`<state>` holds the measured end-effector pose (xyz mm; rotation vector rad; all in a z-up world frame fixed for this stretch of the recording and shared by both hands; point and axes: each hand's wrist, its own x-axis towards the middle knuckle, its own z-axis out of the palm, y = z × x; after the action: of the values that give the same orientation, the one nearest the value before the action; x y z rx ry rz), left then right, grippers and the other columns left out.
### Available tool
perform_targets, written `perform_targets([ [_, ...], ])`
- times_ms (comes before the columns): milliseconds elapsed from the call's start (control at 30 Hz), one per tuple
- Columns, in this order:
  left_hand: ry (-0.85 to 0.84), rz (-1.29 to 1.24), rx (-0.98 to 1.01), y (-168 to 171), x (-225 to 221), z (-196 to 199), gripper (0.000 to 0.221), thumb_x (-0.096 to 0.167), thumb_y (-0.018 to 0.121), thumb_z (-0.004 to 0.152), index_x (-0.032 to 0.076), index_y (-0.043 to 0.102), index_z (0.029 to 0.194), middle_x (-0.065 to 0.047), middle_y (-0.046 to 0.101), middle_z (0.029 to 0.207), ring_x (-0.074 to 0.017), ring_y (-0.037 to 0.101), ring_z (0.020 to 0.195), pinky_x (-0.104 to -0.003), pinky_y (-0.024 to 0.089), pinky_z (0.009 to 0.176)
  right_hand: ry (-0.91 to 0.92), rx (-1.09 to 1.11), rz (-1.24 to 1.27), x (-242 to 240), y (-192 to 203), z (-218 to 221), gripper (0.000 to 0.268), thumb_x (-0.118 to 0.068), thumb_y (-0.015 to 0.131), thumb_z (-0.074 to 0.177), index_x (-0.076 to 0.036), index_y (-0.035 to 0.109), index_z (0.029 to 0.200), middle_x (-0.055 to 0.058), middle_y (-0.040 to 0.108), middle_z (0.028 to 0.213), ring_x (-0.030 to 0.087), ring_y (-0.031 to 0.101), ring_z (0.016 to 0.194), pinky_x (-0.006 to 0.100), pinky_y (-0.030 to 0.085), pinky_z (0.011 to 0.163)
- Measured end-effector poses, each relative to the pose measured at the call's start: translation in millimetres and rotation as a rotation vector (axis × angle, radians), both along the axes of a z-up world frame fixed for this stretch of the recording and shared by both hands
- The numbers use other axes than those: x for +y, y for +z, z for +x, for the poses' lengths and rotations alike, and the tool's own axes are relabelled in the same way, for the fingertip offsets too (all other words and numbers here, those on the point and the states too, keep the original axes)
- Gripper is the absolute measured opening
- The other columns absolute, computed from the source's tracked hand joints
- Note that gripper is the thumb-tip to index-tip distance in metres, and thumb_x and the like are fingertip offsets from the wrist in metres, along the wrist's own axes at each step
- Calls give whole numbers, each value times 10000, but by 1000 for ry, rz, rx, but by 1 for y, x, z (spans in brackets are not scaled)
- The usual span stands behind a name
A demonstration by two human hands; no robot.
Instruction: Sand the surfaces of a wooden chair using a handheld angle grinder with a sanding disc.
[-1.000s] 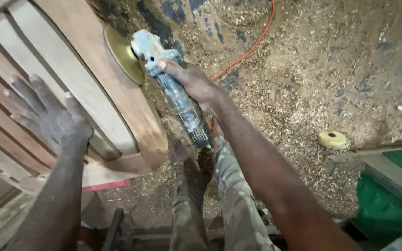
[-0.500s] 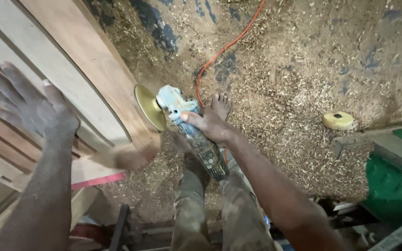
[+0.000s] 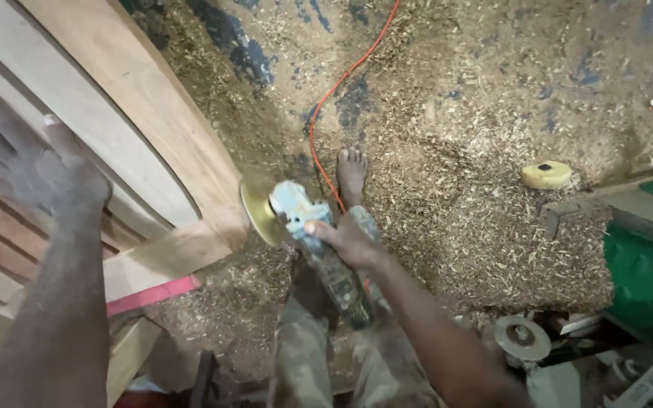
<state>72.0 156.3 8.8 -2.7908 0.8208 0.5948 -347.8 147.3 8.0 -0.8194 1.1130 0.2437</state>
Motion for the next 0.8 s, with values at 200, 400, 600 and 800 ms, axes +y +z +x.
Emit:
perform_targets([
  [200,-187,-328,8,-42,30,18,698,579,287,1200,148,198,1742,-164,156,1778,-349,166,1666,-576,131,1363,-448,67,442,75,34,-44,492,-434,697,913,-49,693,1218,68,737,935,197,693,804,363,574,715],
  [400,-1237,68,80,14,-73,-27,615,625,301,1052,238,477,1496,-19,439,1578,-220,344,1505,-478,219,1286,-750,-5,597,84,26,-92,433,-401,712,892,-35,668,1118,119,748,843,237,734,681,392,627,596],
  [600,-1590,598,394,89,-70,-120,693,677,202,1058,195,561,1402,-31,530,1510,-226,380,1503,-378,218,1303,-809,-49,449,51,30,-110,460,-434,711,874,-54,662,1127,114,742,857,223,739,687,404,656,619],
  [800,-1153,774,660,82,24,-187,835,720,355,954,254,139,1612,-3,88,1706,-227,41,1579,-564,-16,1301,-871,-129,476,57,16,-135,486,-446,701,928,-2,657,1121,135,744,890,233,755,724,405,654,637],
])
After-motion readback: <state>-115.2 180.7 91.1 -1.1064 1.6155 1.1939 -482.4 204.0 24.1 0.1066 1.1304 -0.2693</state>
